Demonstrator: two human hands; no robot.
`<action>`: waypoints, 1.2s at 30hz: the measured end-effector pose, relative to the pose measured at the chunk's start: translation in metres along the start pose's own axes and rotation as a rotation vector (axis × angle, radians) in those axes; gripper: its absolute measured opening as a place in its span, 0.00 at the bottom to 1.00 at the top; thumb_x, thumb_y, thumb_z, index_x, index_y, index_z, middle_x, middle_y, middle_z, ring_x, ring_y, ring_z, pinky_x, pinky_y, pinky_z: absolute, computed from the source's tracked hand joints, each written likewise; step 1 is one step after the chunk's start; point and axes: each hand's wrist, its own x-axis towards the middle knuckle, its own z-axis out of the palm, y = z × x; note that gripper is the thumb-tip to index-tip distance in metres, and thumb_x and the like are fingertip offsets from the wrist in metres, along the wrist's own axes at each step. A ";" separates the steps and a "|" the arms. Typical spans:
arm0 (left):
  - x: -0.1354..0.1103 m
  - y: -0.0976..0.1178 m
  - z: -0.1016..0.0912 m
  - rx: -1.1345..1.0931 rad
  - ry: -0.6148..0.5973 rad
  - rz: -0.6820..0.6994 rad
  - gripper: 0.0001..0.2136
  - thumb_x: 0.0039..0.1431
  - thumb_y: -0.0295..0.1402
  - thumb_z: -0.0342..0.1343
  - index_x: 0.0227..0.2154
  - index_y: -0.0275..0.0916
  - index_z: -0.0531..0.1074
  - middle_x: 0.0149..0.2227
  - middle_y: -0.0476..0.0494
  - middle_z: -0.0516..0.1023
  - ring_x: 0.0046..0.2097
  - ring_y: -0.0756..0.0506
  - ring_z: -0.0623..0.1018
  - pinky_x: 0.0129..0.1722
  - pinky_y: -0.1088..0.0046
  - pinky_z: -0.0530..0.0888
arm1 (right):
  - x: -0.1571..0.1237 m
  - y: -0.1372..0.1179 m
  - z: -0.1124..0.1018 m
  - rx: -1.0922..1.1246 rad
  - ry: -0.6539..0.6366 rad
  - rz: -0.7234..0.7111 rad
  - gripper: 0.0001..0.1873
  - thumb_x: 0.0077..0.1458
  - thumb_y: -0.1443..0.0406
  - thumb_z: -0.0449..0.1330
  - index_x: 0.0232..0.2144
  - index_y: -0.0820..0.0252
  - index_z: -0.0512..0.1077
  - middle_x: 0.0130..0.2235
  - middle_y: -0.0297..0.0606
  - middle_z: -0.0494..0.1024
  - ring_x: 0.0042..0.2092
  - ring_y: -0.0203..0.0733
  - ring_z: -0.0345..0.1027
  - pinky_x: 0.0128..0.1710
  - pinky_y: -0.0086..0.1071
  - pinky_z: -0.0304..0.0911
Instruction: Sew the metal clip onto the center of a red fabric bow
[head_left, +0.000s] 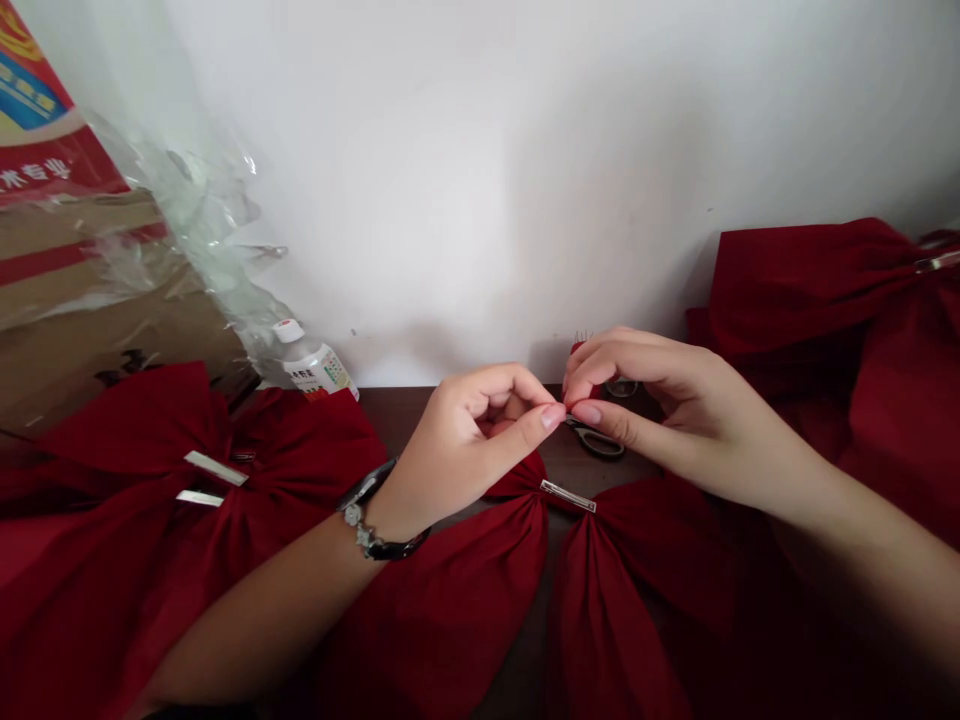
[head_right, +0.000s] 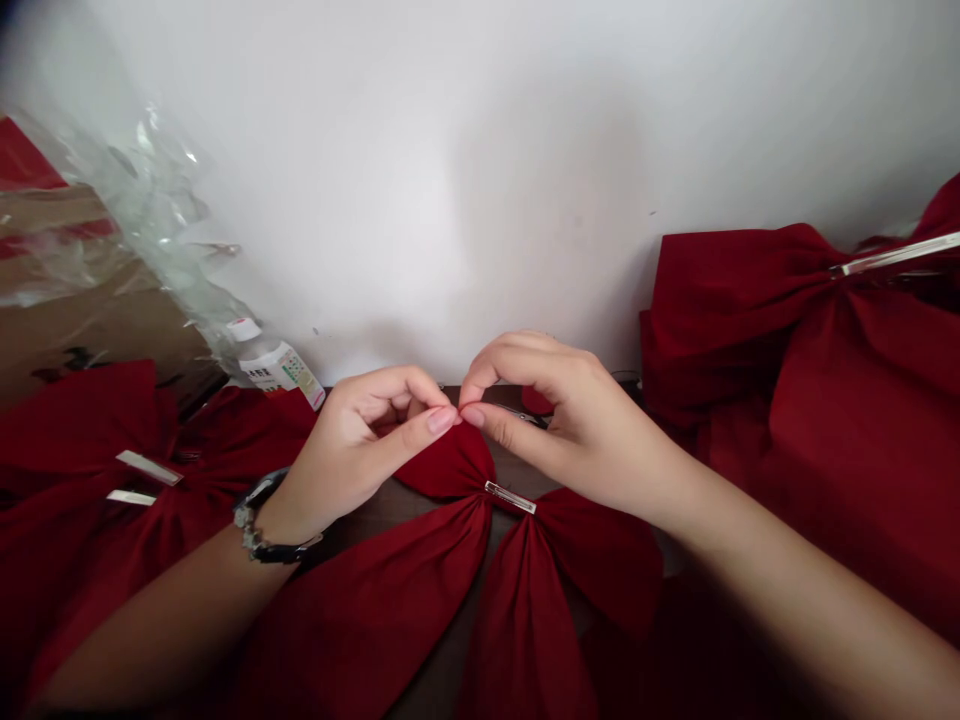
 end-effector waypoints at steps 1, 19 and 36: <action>0.000 0.000 0.000 -0.009 -0.005 -0.003 0.08 0.58 0.34 0.56 0.27 0.35 0.71 0.22 0.52 0.66 0.23 0.56 0.61 0.20 0.82 0.58 | 0.000 0.000 0.000 -0.009 0.001 -0.009 0.04 0.56 0.65 0.59 0.34 0.59 0.72 0.37 0.38 0.74 0.39 0.40 0.67 0.38 0.32 0.61; 0.002 -0.004 -0.001 -0.171 -0.040 -0.019 0.08 0.58 0.31 0.57 0.24 0.35 0.70 0.20 0.54 0.64 0.22 0.56 0.61 0.21 0.79 0.59 | 0.003 -0.001 0.003 -0.024 -0.046 -0.006 0.06 0.61 0.65 0.54 0.32 0.60 0.68 0.32 0.35 0.70 0.33 0.34 0.63 0.38 0.29 0.58; 0.002 -0.002 -0.001 -0.085 -0.013 -0.030 0.09 0.57 0.33 0.57 0.24 0.35 0.68 0.22 0.52 0.66 0.24 0.55 0.62 0.22 0.79 0.60 | 0.000 0.004 0.000 0.095 -0.025 0.123 0.11 0.63 0.59 0.51 0.38 0.61 0.68 0.35 0.38 0.72 0.34 0.35 0.64 0.33 0.28 0.58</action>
